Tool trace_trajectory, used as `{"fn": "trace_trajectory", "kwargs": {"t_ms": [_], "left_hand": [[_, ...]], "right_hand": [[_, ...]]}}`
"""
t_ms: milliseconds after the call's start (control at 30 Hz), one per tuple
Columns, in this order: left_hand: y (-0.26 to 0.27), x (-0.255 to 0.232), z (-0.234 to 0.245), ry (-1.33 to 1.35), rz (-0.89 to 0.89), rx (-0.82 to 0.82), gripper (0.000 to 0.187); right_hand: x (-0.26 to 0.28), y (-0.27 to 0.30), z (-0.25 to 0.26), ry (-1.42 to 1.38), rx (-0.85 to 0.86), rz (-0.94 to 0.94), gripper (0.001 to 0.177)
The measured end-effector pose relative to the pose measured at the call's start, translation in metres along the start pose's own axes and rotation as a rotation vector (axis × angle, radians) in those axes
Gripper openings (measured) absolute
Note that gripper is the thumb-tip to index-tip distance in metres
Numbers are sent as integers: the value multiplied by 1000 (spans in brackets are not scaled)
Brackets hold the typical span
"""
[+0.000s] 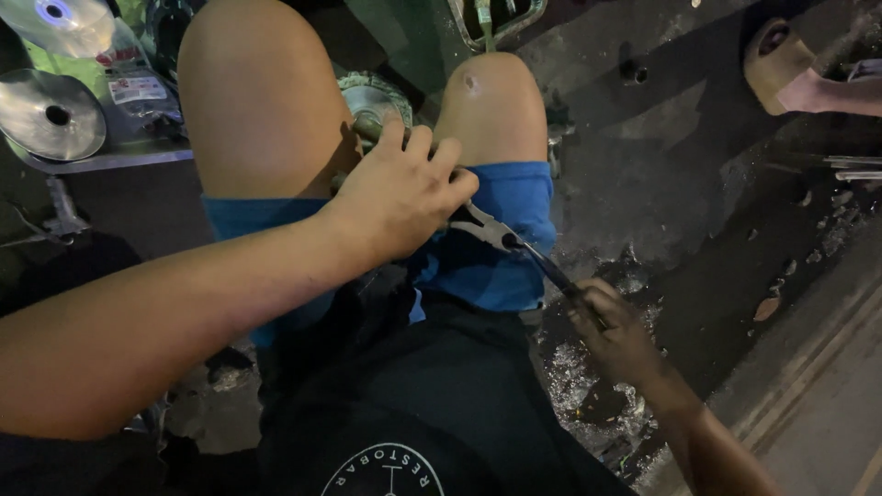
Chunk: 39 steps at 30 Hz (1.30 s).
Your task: The person sits on the floor and uses pliers to manipulate a small metal ring or clip, repeatedly bending and adjusting it. They then open a small plastic bag and remove a small metal bearing or ring, inspecting it with their hands.
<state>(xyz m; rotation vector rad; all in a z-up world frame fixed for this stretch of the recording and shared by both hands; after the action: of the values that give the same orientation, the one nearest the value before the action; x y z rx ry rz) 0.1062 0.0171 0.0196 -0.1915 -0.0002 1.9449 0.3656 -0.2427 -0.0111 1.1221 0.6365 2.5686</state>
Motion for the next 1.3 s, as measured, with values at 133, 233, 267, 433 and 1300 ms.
{"fn": "trace_trajectory", "kwargs": {"t_ms": [133,233,267,433,1300], "left_hand": [[-1,-1,-8,-14,-17,-55,44],[1,-3,-6,4,-39,-76,46],[2,-2,-1,-20,-24,-110,45],[8,-1,8,-115,25,-79,28],[-6,12,-2,-35,-113,-454,19]], "right_hand": [[18,2,4,35,-12,21,27],[39,5,5,6,-34,27,25],[38,9,3,47,-34,7,27],[60,19,-1,103,123,-426,26],[71,4,28,267,149,-251,36]]}}
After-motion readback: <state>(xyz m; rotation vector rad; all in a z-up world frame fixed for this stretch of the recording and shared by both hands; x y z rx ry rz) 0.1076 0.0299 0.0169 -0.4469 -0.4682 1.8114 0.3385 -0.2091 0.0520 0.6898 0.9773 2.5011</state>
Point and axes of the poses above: each hand's wrist, its own y-axis away from the middle knuckle, its own z-axis out of the back of the hand, x = y × z, the point moved 8 cm from there along -y, towards the middle knuckle
